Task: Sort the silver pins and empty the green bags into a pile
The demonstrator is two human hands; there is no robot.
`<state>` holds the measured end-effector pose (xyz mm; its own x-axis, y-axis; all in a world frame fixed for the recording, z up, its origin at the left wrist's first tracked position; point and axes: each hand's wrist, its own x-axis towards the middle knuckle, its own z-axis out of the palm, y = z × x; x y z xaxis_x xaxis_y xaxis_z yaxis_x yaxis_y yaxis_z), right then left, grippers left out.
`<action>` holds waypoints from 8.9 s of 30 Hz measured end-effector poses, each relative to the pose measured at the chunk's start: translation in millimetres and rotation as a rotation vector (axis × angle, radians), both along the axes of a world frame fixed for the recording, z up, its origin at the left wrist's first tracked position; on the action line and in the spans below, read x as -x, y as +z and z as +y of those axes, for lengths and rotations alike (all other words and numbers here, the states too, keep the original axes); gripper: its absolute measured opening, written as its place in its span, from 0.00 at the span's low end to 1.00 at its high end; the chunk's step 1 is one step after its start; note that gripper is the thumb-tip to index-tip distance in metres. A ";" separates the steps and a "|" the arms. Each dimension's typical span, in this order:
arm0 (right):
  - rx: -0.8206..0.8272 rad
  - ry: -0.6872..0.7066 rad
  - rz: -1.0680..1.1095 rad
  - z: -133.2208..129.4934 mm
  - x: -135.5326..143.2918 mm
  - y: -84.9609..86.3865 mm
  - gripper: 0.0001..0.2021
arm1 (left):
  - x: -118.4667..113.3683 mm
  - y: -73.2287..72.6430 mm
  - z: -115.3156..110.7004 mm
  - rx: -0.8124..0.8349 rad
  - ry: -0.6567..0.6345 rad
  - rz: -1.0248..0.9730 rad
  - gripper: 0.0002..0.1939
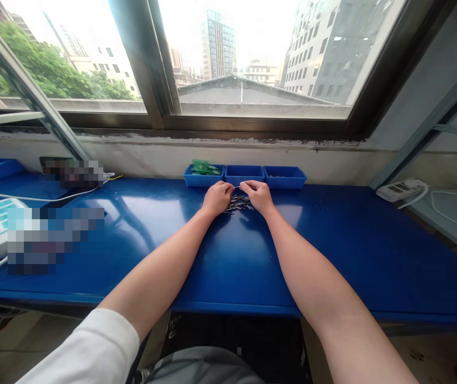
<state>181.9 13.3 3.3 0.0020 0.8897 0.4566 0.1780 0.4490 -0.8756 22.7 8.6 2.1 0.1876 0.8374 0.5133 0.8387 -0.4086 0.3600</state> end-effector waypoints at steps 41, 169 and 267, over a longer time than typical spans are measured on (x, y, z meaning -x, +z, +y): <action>0.088 -0.585 -0.617 20.1 -31.7 -5.1 0.33 | -1.1 4.0 -3.5 0.080 0.046 -0.043 0.19; -0.026 -0.596 -0.261 25.5 -53.9 -1.3 0.27 | 7.0 3.4 2.8 0.160 0.133 -0.048 0.15; -0.152 -0.376 -0.240 5.1 -20.3 3.6 0.13 | -3.2 1.6 3.8 0.073 0.054 0.029 0.16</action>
<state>202.2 18.3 6.9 0.1903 0.7702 0.6088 0.5422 0.4346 -0.7192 25.9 12.4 3.7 0.1548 0.8816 0.4459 0.8695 -0.3359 0.3623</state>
